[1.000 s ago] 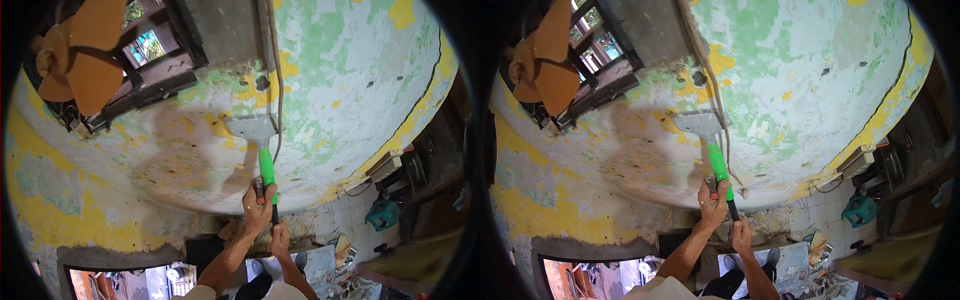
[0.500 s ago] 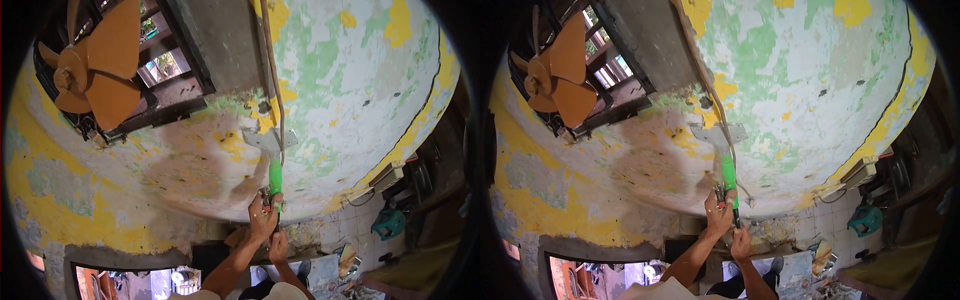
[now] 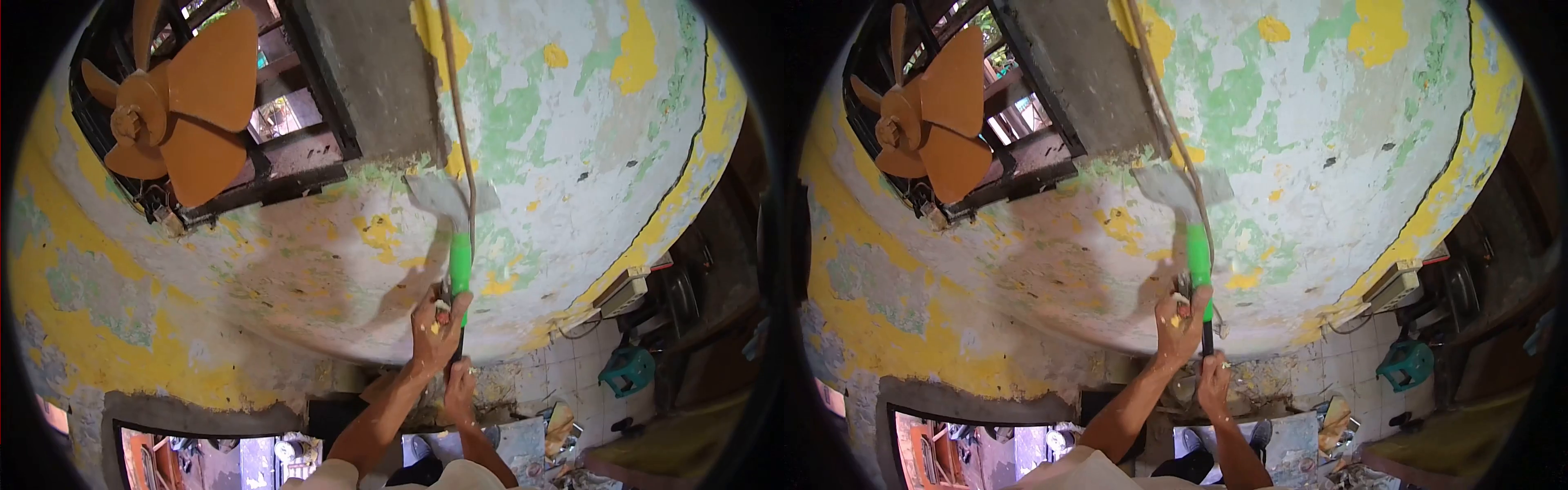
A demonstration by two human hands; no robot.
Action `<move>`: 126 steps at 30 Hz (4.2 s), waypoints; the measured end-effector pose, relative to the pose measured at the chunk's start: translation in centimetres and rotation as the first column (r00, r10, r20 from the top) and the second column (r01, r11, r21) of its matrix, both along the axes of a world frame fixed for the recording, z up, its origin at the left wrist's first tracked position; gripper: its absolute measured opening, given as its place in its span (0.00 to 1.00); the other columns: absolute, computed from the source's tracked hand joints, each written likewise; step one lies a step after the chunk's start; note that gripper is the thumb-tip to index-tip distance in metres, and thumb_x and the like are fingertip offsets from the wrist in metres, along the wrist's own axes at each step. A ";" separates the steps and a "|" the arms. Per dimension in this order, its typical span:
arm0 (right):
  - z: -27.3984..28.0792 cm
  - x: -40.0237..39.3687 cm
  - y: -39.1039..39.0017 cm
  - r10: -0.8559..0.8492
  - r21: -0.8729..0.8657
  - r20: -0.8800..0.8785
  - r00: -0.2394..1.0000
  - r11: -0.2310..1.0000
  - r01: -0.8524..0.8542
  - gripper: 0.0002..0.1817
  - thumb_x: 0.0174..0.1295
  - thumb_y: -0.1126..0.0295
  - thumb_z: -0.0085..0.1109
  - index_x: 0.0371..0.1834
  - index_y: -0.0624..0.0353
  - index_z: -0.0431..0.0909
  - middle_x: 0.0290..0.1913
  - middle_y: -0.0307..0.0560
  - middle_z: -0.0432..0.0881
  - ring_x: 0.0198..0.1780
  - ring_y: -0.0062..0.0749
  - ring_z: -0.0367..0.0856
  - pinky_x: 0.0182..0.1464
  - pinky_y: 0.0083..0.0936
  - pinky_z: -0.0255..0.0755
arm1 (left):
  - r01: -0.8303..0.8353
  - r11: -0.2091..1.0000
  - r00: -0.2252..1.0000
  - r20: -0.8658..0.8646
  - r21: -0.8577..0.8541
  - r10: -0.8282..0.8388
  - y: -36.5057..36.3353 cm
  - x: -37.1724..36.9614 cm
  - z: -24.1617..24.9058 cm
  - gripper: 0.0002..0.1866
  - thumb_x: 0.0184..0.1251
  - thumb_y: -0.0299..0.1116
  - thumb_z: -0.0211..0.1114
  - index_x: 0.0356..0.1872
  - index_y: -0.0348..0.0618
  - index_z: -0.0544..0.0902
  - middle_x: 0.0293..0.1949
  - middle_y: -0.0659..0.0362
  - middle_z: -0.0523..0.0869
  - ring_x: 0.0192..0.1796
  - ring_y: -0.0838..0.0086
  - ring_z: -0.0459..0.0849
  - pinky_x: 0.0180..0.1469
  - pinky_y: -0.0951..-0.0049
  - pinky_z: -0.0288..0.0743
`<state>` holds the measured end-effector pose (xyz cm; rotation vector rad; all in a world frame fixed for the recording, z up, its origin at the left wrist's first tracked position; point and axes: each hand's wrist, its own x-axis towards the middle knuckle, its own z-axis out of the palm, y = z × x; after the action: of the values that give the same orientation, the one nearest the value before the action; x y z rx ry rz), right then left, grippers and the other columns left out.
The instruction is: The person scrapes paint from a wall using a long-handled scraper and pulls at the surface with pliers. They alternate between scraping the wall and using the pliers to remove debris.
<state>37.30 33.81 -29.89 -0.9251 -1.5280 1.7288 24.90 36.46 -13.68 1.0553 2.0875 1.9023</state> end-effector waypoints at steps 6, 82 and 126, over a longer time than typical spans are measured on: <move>-3.3 -0.3 -2.3 -0.087 -0.050 -0.114 0.990 0.995 0.082 0.26 0.87 0.49 0.45 0.37 0.62 0.70 0.27 0.36 0.66 0.30 0.21 0.64 0.32 0.28 0.60 | 0.026 0.998 0.995 -0.097 0.058 -0.021 -0.2 1.0 -1.0 0.16 0.81 0.41 0.71 0.43 0.37 0.82 0.30 0.66 0.78 0.33 0.82 0.70 0.36 0.76 0.68; 9.0 -0.7 1.5 -0.160 0.060 -0.207 0.965 0.983 0.175 0.23 0.86 0.54 0.50 0.38 0.64 0.74 0.23 0.34 0.65 0.27 0.19 0.61 0.28 0.28 0.58 | -0.016 0.976 0.987 -0.153 0.218 0.051 3.5 2.0 10.3 0.20 0.82 0.44 0.70 0.36 0.36 0.80 0.26 0.63 0.77 0.30 0.80 0.70 0.33 0.70 0.68; 11.4 1.7 1.2 0.079 -0.073 -0.425 0.902 0.990 -0.121 0.31 0.84 0.39 0.46 0.38 0.57 0.74 0.22 0.33 0.69 0.20 0.16 0.64 0.21 0.19 0.57 | 0.006 0.931 0.950 -0.292 0.366 0.109 2.0 4.2 12.3 0.18 0.74 0.39 0.77 0.37 0.35 0.79 0.25 0.56 0.77 0.26 0.68 0.70 0.31 0.67 0.71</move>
<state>38.96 35.06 -18.51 -0.4754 -1.2288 1.9389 29.08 38.49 -1.35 1.4726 1.9635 2.3475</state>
